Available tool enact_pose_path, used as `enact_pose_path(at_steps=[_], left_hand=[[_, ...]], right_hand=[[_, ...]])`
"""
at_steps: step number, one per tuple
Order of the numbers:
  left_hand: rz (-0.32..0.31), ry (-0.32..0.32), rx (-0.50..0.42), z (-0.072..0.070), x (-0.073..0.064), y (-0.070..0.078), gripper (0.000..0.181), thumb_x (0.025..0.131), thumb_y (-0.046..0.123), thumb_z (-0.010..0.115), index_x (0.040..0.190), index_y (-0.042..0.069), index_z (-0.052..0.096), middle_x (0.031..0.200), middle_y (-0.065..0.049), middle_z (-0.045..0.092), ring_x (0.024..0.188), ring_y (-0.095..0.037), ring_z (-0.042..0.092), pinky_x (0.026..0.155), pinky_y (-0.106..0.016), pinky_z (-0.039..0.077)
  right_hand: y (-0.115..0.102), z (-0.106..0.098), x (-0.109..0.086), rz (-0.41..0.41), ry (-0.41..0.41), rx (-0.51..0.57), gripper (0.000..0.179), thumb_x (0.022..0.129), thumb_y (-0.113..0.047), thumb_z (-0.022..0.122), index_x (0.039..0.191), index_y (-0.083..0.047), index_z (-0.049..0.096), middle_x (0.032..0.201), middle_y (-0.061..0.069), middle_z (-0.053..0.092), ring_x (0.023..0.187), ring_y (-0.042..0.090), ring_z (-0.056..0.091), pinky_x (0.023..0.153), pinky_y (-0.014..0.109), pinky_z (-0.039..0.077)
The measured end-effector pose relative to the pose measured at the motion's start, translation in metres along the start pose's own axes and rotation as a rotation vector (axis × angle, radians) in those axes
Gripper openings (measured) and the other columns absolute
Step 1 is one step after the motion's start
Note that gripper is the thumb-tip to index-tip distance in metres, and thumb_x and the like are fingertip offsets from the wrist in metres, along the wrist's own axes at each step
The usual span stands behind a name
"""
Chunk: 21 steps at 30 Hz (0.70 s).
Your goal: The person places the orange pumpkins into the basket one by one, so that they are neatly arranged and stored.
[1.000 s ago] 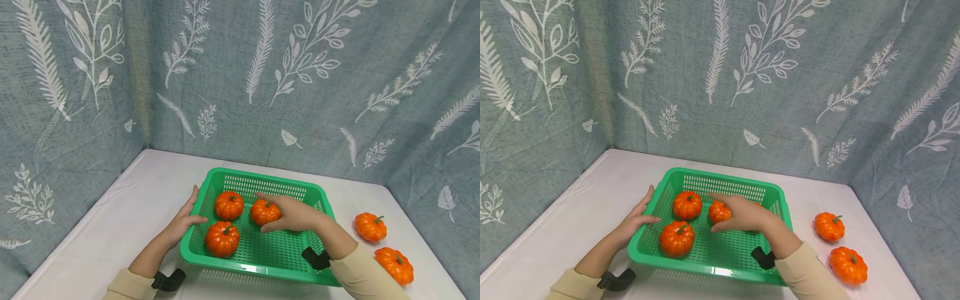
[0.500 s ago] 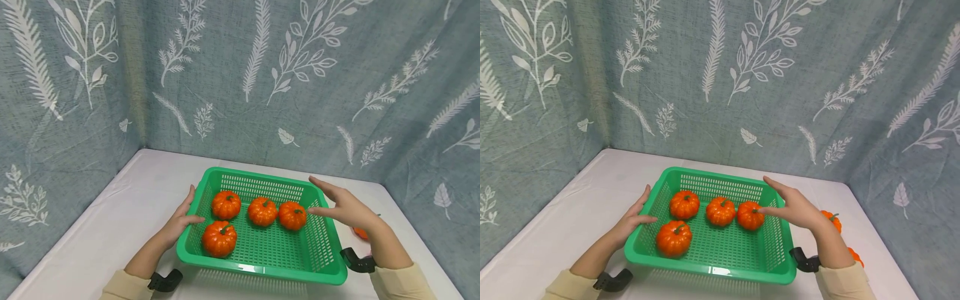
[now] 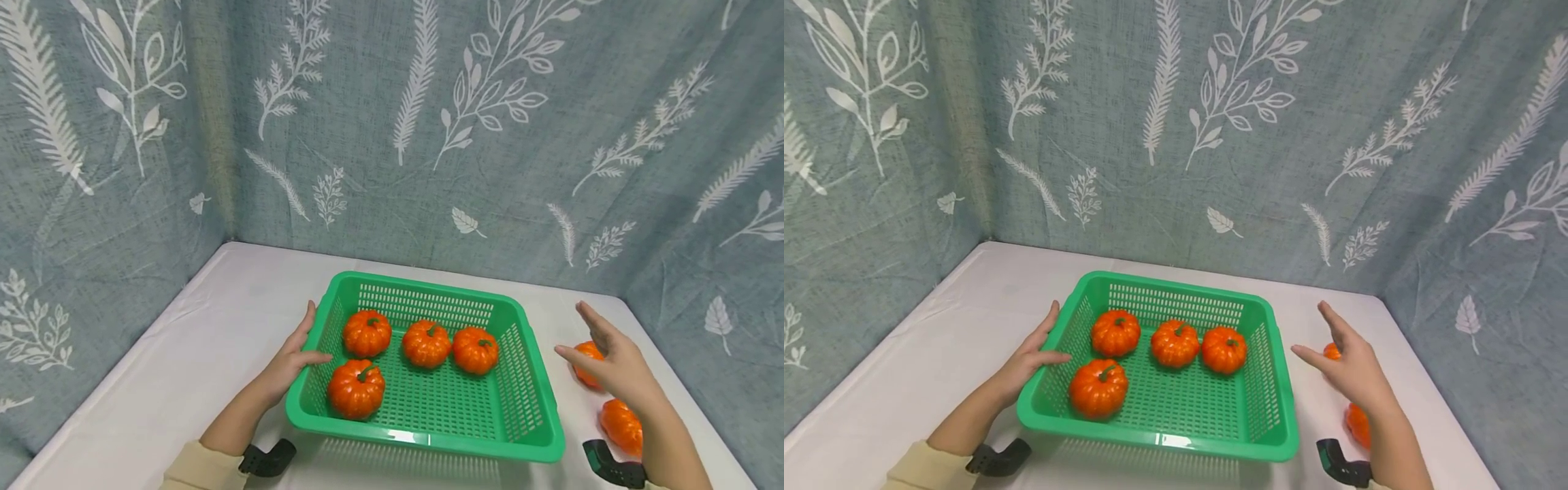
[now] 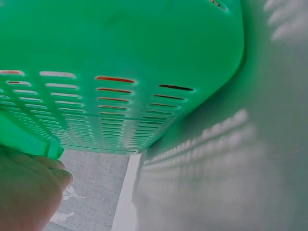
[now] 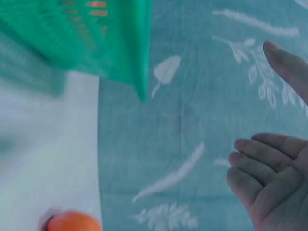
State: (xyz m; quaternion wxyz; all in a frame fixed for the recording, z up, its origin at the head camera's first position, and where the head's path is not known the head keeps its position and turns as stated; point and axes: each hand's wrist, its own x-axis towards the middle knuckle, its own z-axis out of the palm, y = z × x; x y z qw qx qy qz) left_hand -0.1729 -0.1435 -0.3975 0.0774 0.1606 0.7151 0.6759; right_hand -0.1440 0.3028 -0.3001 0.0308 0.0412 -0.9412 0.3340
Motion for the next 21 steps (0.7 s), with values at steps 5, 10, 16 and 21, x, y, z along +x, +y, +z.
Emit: enact_pose_path(at_steps=[5,10,16,21], left_hand=[[0.0,-0.014,-0.004,0.0,0.0,0.0,0.093,0.083,0.002,0.05,0.144,0.013,-0.02,0.151,-0.008,-0.02,0.139,-0.032,-0.014,0.107,-0.049,0.012],[-0.001,-0.013,-0.007,0.0,0.001,0.001,0.093,0.083,0.001,0.049,0.144,0.013,-0.02,0.151,-0.007,-0.02,0.139,-0.031,-0.014,0.107,-0.049,0.011],[-0.003,-0.012,-0.01,0.001,0.0,0.002,0.092,0.083,0.001,0.049,0.144,0.012,-0.02,0.151,-0.007,-0.02,0.139,-0.031,-0.014,0.107,-0.049,0.01],[-0.009,-0.02,-0.014,0.001,0.0,0.003,0.093,0.083,0.001,0.049,0.143,0.013,-0.021,0.152,-0.008,-0.02,0.139,-0.033,-0.01,0.106,-0.047,0.016]], right_hand=[[0.027,-0.002,-0.016,0.133,0.13,0.083,0.093,0.084,-0.04,0.062,0.148,-0.013,0.001,0.153,0.014,0.004,0.137,0.041,0.008,0.105,0.055,0.017],[0.062,0.001,-0.024,0.32,0.32,0.251,0.089,0.084,-0.038,0.062,0.148,-0.021,0.003,0.154,0.005,0.005,0.14,0.026,0.007,0.11,0.036,0.016],[0.111,0.006,-0.02,0.416,0.443,0.552,0.088,0.08,-0.032,0.068,0.147,-0.03,0.011,0.153,-0.006,0.009,0.14,0.01,0.008,0.109,0.022,0.015],[0.159,0.015,-0.018,0.451,0.511,0.667,0.09,0.076,-0.032,0.072,0.145,-0.033,0.015,0.152,-0.009,0.012,0.14,0.008,0.009,0.108,0.024,0.014]])
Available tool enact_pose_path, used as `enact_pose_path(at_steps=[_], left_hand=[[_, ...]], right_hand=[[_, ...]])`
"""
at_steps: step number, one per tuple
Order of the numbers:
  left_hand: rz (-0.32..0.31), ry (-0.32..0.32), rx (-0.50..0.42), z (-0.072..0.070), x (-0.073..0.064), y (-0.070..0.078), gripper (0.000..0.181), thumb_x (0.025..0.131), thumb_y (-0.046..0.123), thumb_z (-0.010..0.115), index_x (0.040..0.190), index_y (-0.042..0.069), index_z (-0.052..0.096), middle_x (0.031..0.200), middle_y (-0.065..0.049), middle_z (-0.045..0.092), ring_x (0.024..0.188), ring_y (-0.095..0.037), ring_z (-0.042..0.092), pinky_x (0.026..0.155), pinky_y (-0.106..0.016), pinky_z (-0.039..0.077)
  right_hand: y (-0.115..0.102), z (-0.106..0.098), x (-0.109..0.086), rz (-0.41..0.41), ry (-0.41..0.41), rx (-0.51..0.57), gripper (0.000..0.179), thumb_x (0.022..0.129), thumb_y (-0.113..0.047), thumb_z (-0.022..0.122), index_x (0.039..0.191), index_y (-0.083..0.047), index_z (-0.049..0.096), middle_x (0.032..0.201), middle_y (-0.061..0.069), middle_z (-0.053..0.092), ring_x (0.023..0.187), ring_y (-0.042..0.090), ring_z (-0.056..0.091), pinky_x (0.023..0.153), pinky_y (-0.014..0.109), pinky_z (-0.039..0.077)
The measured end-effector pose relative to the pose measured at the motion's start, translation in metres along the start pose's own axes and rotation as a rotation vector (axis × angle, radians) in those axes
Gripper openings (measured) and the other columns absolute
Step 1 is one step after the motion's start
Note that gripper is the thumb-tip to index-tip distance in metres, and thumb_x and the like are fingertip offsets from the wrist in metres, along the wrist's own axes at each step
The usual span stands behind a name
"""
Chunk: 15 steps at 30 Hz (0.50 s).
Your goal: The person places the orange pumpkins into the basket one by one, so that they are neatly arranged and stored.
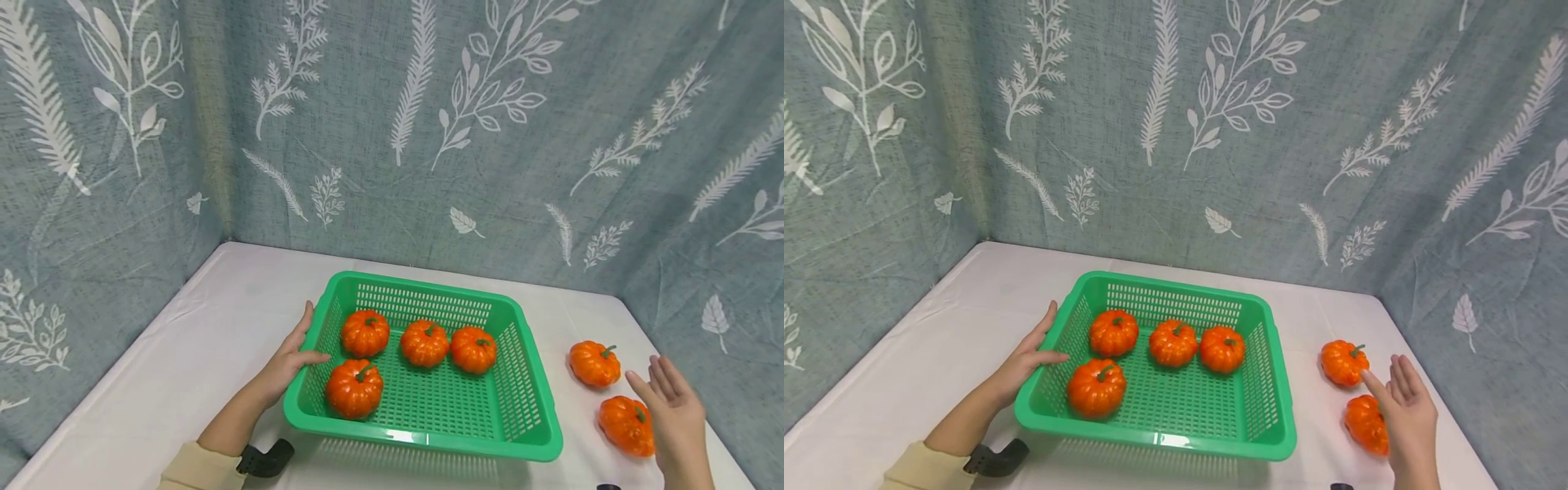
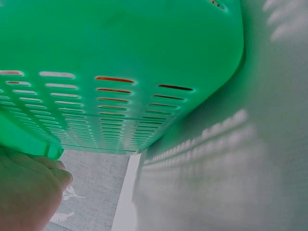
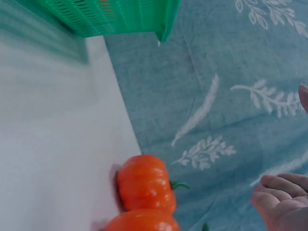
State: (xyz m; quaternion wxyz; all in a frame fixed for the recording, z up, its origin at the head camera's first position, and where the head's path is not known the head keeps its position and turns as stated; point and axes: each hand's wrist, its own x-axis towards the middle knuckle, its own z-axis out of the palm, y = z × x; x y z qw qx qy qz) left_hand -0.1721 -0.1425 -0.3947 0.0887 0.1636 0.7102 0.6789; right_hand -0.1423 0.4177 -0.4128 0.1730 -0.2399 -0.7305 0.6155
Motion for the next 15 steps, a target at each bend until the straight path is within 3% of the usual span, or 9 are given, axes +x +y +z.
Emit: enact_pose_path(at_steps=[3,7,11,15], left_hand=[[0.002,-0.003,-0.005,0.0,0.0,0.0,0.093,0.083,0.001,0.049,0.143,0.014,-0.021,0.152,-0.009,-0.019,0.139,-0.034,-0.008,0.104,-0.047,0.018],[0.006,-0.004,-0.003,0.001,0.001,0.0,0.093,0.083,0.001,0.049,0.143,0.013,-0.021,0.152,-0.01,-0.019,0.139,-0.034,-0.009,0.105,-0.047,0.016],[0.008,-0.007,-0.005,0.001,0.001,-0.001,0.093,0.083,0.0,0.049,0.143,0.013,-0.022,0.151,-0.008,-0.02,0.139,-0.033,-0.011,0.106,-0.047,0.014],[0.006,-0.002,-0.005,0.0,0.001,-0.001,0.094,0.083,0.001,0.049,0.143,0.014,-0.021,0.151,-0.007,-0.02,0.139,-0.032,-0.012,0.107,-0.047,0.012]], right_hand=[[0.017,-0.004,0.005,-0.006,0.069,-0.076,0.093,0.074,-0.035,0.073,0.146,-0.032,0.014,0.152,-0.009,0.012,0.14,0.009,0.01,0.11,0.027,0.013],[0.026,-0.002,-0.007,0.041,0.142,-0.3,0.097,0.076,-0.045,0.068,0.147,-0.027,0.005,0.153,-0.005,0.006,0.14,0.015,0.006,0.111,0.036,0.014],[0.012,0.007,-0.037,0.084,0.124,-0.443,0.099,0.078,-0.052,0.062,0.148,-0.013,0.002,0.153,0.01,0.004,0.14,0.031,0.006,0.109,0.047,0.018],[-0.007,0.014,-0.06,0.071,0.129,-0.513,0.098,0.08,-0.05,0.06,0.146,-0.004,0.004,0.15,0.022,0.007,0.136,0.042,0.01,0.107,0.054,0.018]])
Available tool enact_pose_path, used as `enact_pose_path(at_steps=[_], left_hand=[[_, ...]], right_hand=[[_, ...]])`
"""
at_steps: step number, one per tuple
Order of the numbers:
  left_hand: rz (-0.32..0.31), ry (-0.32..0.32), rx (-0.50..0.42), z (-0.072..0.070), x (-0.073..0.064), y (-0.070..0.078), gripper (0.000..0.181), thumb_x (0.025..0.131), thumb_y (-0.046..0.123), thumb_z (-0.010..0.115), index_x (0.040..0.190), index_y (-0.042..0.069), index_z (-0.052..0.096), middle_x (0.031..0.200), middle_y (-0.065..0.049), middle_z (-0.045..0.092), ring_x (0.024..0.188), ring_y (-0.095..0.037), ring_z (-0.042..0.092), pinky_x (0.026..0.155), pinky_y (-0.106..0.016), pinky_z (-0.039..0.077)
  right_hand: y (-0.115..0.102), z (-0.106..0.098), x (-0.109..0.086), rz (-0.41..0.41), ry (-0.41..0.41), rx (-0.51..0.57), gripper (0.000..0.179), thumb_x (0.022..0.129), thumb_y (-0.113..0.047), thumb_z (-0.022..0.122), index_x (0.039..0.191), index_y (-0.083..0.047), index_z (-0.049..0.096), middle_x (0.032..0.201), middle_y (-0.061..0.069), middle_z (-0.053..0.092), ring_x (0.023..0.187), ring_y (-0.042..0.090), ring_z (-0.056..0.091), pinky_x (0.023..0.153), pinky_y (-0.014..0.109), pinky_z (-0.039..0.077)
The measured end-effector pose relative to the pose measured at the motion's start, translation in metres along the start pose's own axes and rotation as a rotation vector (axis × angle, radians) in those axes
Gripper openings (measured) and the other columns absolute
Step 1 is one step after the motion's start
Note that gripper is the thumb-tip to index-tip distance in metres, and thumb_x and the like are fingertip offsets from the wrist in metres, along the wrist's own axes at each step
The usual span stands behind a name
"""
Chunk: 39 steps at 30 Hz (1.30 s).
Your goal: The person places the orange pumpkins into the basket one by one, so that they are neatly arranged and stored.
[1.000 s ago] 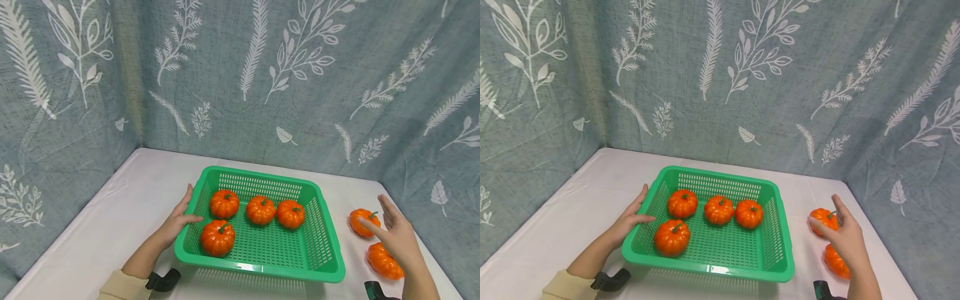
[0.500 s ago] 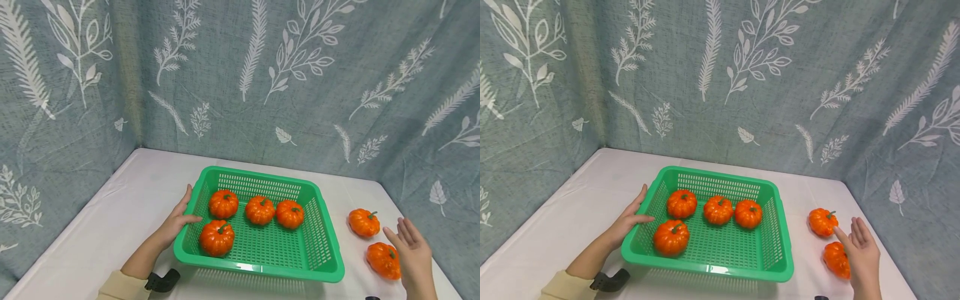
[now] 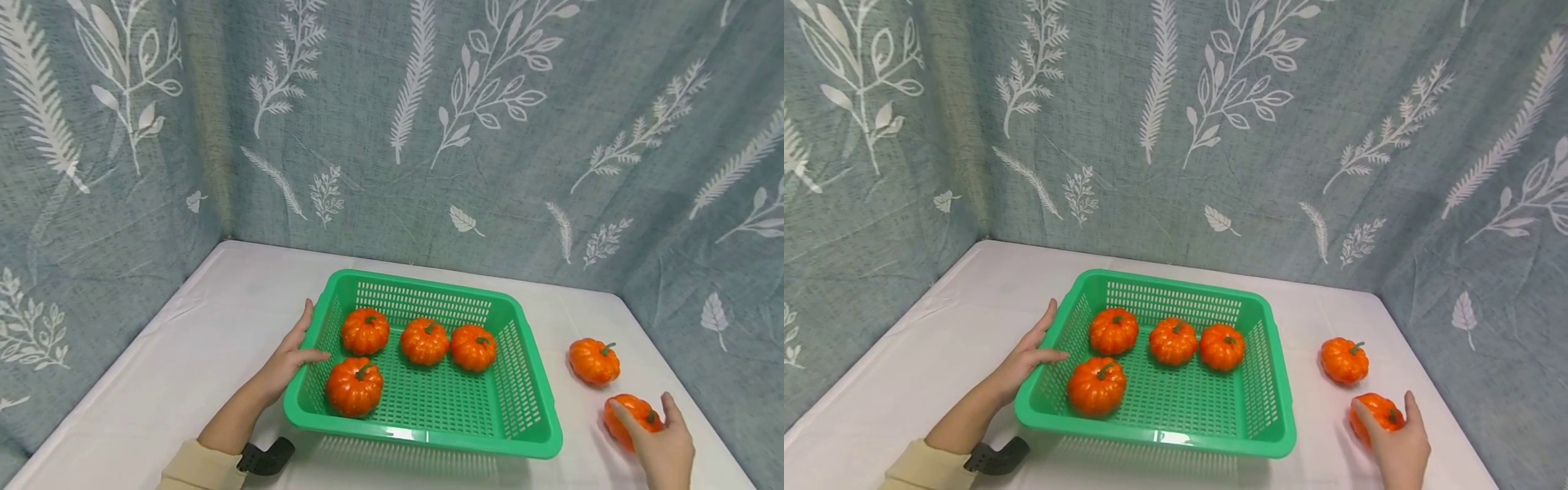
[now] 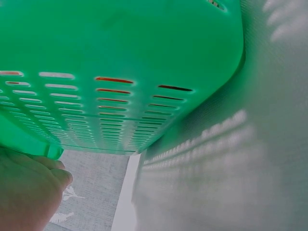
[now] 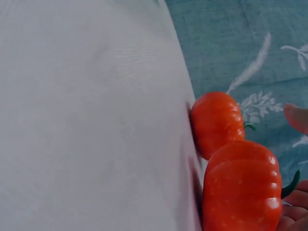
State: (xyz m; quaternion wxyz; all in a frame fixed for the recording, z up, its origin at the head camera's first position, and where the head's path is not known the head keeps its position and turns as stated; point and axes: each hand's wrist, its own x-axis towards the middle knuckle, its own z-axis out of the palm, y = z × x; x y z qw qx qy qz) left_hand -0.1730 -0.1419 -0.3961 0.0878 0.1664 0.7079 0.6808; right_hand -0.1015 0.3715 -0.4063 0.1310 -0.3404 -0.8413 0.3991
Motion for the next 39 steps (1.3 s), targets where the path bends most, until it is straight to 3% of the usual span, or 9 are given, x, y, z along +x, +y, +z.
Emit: enact_pose_path(at_steps=[5,11,15,19,30,39], left_hand=[[-0.003,-0.001,-0.003,0.0,0.0,0.001,0.094,0.083,0.001,0.049,0.144,0.014,-0.021,0.152,-0.008,-0.019,0.139,-0.032,-0.011,0.107,-0.048,0.013],[-0.005,0.012,0.004,-0.001,-0.001,0.002,0.093,0.083,0.001,0.05,0.144,0.013,-0.02,0.151,-0.007,-0.02,0.138,-0.03,-0.015,0.108,-0.052,0.006],[-0.003,0.018,0.004,-0.001,-0.001,0.002,0.093,0.083,0.002,0.05,0.144,0.013,-0.02,0.151,-0.006,-0.021,0.138,-0.029,-0.017,0.109,-0.054,0.002],[-0.002,0.023,0.007,-0.002,-0.001,0.002,0.093,0.083,0.001,0.049,0.144,0.012,-0.02,0.151,-0.006,-0.021,0.138,-0.028,-0.018,0.109,-0.054,-0.001],[-0.025,0.013,0.014,0.0,0.0,0.001,0.093,0.083,0.002,0.049,0.144,0.014,-0.02,0.152,-0.006,-0.02,0.139,-0.03,-0.015,0.109,-0.051,0.007],[-0.017,0.014,0.012,-0.001,0.0,0.002,0.093,0.083,0.002,0.05,0.144,0.014,-0.02,0.151,-0.006,-0.021,0.139,-0.03,-0.015,0.108,-0.05,0.009]], right_hand=[[-0.002,-0.001,-0.009,0.006,0.028,-0.056,0.093,0.083,-0.044,0.06,0.146,0.0,0.006,0.148,0.027,0.011,0.135,0.045,0.013,0.107,0.054,0.017],[0.007,0.002,-0.002,-0.001,-0.06,-0.178,0.102,0.079,-0.05,0.061,0.144,0.005,0.005,0.143,0.034,0.015,0.129,0.05,0.019,0.105,0.057,0.019],[0.009,0.003,-0.002,0.003,-0.066,-0.181,0.106,0.077,-0.054,0.063,0.144,0.005,0.005,0.142,0.035,0.017,0.127,0.051,0.022,0.104,0.058,0.02],[0.008,0.004,-0.003,-0.027,-0.046,-0.173,0.099,0.078,-0.045,0.066,0.144,0.004,0.011,0.141,0.035,0.022,0.126,0.051,0.024,0.105,0.057,0.021],[0.007,0.003,-0.003,-0.009,-0.052,-0.171,0.103,0.074,-0.052,0.067,0.144,0.003,0.015,0.14,0.034,0.026,0.124,0.049,0.027,0.104,0.057,0.023],[-0.033,-0.01,-0.005,-0.203,-0.072,-0.193,0.096,0.075,-0.041,0.071,0.144,0.002,0.021,0.14,0.033,0.029,0.124,0.048,0.031,0.101,0.057,0.029]])
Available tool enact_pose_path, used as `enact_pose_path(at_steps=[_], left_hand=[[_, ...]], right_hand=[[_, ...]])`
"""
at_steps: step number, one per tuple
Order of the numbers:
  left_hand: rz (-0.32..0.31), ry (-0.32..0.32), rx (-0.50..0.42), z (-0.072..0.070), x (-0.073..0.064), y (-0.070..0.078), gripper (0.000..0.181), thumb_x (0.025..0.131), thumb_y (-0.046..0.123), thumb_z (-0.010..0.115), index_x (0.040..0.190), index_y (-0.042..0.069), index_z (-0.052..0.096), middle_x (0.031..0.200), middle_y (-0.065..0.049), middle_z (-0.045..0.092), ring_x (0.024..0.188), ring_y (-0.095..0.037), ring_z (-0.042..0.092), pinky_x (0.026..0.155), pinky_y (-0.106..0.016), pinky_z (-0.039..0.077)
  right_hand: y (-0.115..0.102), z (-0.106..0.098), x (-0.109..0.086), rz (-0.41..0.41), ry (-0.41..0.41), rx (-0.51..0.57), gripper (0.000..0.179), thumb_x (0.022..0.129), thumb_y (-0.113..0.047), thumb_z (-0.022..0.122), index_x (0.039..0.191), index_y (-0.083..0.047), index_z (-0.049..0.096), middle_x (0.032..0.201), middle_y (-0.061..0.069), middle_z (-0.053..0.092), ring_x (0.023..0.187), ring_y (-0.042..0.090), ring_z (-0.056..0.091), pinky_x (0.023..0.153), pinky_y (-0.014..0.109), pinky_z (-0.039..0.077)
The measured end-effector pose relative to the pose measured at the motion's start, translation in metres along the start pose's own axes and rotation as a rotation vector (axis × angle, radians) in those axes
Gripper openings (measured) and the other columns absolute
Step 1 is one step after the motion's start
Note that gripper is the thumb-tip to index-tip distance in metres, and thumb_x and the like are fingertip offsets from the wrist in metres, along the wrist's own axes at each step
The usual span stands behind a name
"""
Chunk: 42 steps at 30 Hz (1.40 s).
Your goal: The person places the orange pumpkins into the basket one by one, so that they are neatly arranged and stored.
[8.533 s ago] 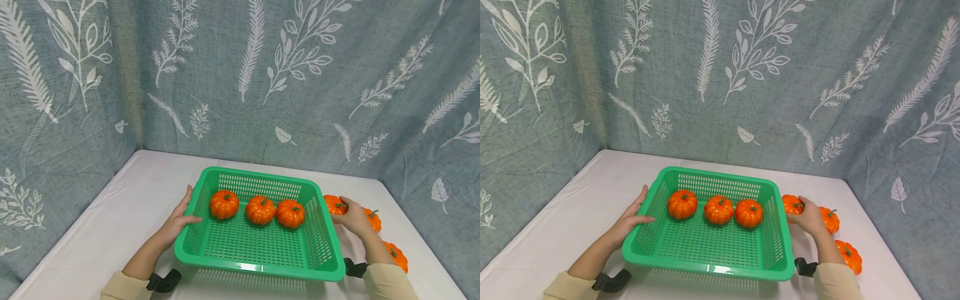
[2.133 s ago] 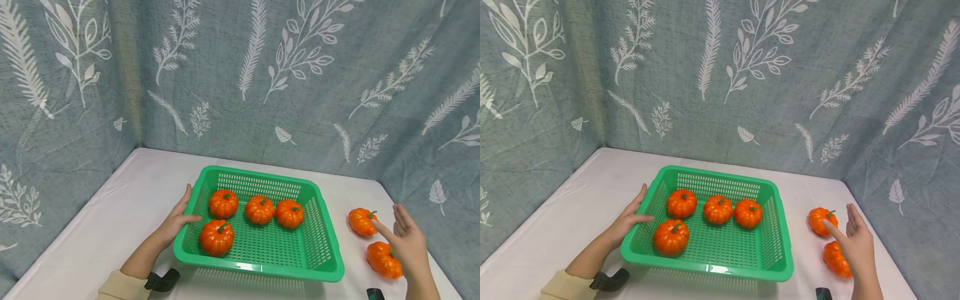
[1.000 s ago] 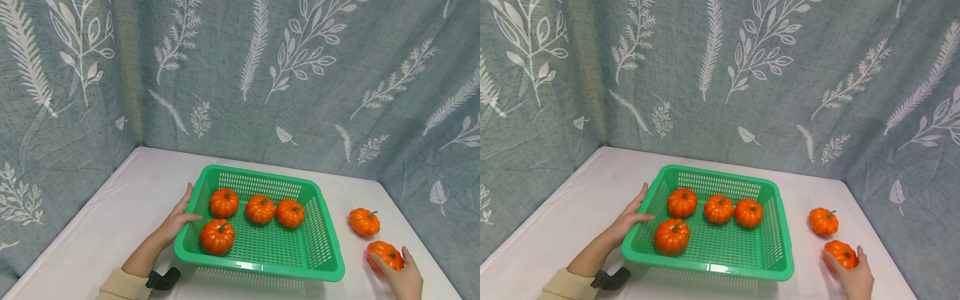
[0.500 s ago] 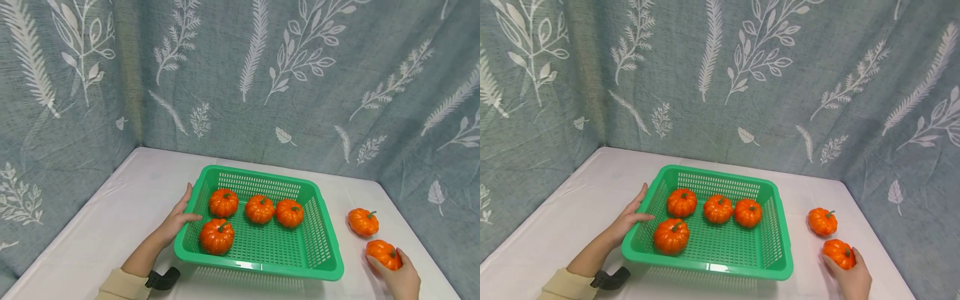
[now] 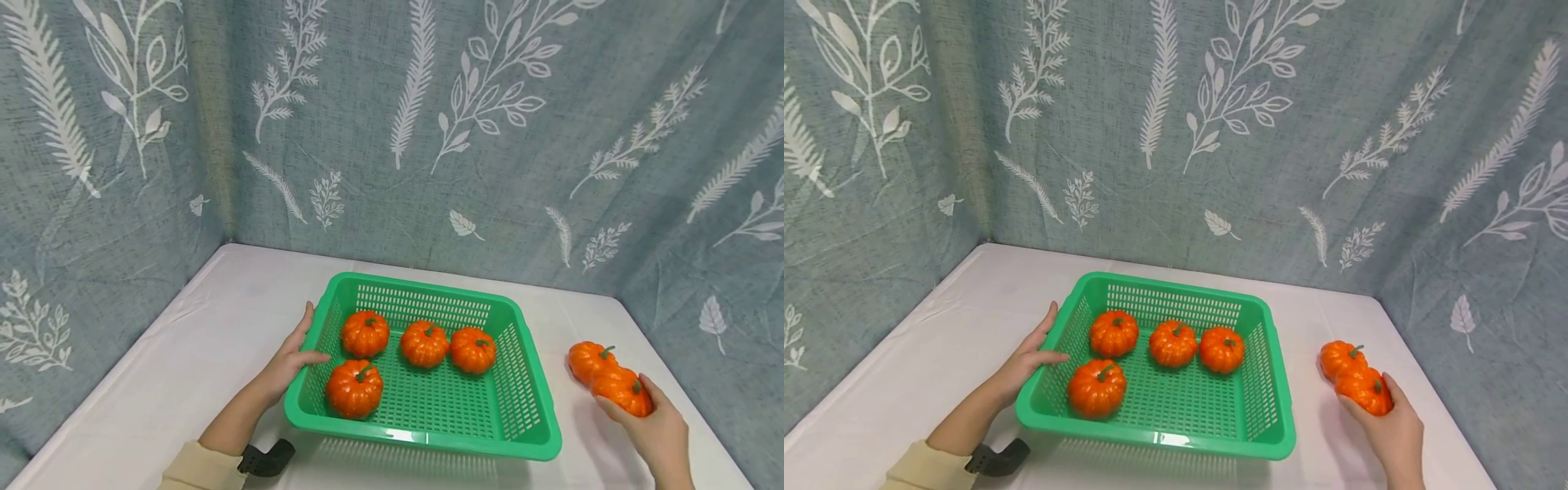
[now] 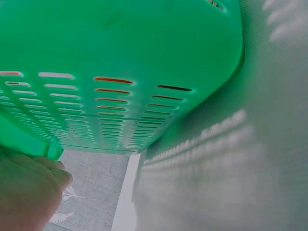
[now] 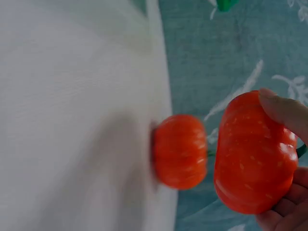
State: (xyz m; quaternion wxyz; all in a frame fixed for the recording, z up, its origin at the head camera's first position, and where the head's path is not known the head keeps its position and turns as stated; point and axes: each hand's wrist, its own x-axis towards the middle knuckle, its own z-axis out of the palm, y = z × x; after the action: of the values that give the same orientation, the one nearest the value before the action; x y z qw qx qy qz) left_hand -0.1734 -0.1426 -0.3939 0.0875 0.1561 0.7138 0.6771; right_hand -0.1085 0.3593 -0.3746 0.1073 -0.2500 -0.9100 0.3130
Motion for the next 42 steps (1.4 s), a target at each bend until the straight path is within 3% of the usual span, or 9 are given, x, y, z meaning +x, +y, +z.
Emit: enact_pose_path(at_steps=[9,18,23,31,37,42], left_hand=[[0.018,0.007,0.008,0.0,-0.001,-0.001,0.092,0.084,0.002,0.049,0.144,0.013,-0.02,0.151,-0.007,-0.02,0.138,-0.029,-0.019,0.108,-0.055,-0.003],[0.019,0.024,0.044,0.001,-0.003,-0.002,0.091,0.084,0.004,0.049,0.145,0.012,-0.017,0.152,-0.006,-0.019,0.138,-0.028,-0.021,0.107,-0.058,-0.01],[0.022,0.025,0.045,0.001,-0.003,-0.002,0.091,0.084,0.003,0.049,0.145,0.012,-0.017,0.152,-0.007,-0.019,0.138,-0.028,-0.02,0.107,-0.058,-0.009],[0.02,0.022,0.036,0.002,-0.005,-0.003,0.09,0.084,0.003,0.049,0.144,0.012,-0.018,0.152,-0.008,-0.02,0.138,-0.029,-0.02,0.107,-0.058,-0.007],[0.023,0.025,0.036,0.004,-0.005,-0.004,0.09,0.084,0.003,0.049,0.145,0.011,-0.017,0.152,-0.007,-0.019,0.138,-0.029,-0.02,0.107,-0.058,-0.007],[0.028,0.031,0.045,0.004,-0.005,-0.003,0.09,0.084,0.003,0.049,0.145,0.011,-0.017,0.152,-0.008,-0.019,0.138,-0.029,-0.02,0.107,-0.058,-0.008]], right_hand=[[-0.039,-0.022,0.009,-0.195,-0.003,0.008,0.093,0.078,-0.042,0.068,0.144,0.001,0.02,0.139,0.035,0.03,0.119,0.051,0.036,0.091,0.061,0.037],[-0.071,-0.03,0.011,-0.261,-0.052,0.002,0.096,0.078,-0.047,0.066,0.147,-0.005,0.015,0.143,0.032,0.025,0.123,0.052,0.031,0.09,0.062,0.036],[-0.093,-0.026,0.007,-0.384,-0.087,0.009,0.095,0.076,-0.044,0.069,0.146,-0.003,0.02,0.141,0.03,0.031,0.122,0.051,0.035,0.089,0.061,0.038],[-0.135,-0.01,-0.003,-0.614,-0.224,0.046,0.091,0.074,-0.039,0.073,0.143,-0.001,0.027,0.138,0.026,0.039,0.121,0.044,0.042,0.088,0.053,0.045],[-0.16,0.008,-0.009,-0.661,-0.363,0.079,0.09,0.073,-0.044,0.072,0.144,-0.008,0.028,0.14,0.018,0.04,0.12,0.035,0.046,0.087,0.046,0.048],[-0.173,0.02,-0.013,-0.72,-0.392,0.072,0.087,0.072,-0.041,0.074,0.142,-0.009,0.033,0.136,0.016,0.045,0.115,0.033,0.051,0.083,0.041,0.051]])
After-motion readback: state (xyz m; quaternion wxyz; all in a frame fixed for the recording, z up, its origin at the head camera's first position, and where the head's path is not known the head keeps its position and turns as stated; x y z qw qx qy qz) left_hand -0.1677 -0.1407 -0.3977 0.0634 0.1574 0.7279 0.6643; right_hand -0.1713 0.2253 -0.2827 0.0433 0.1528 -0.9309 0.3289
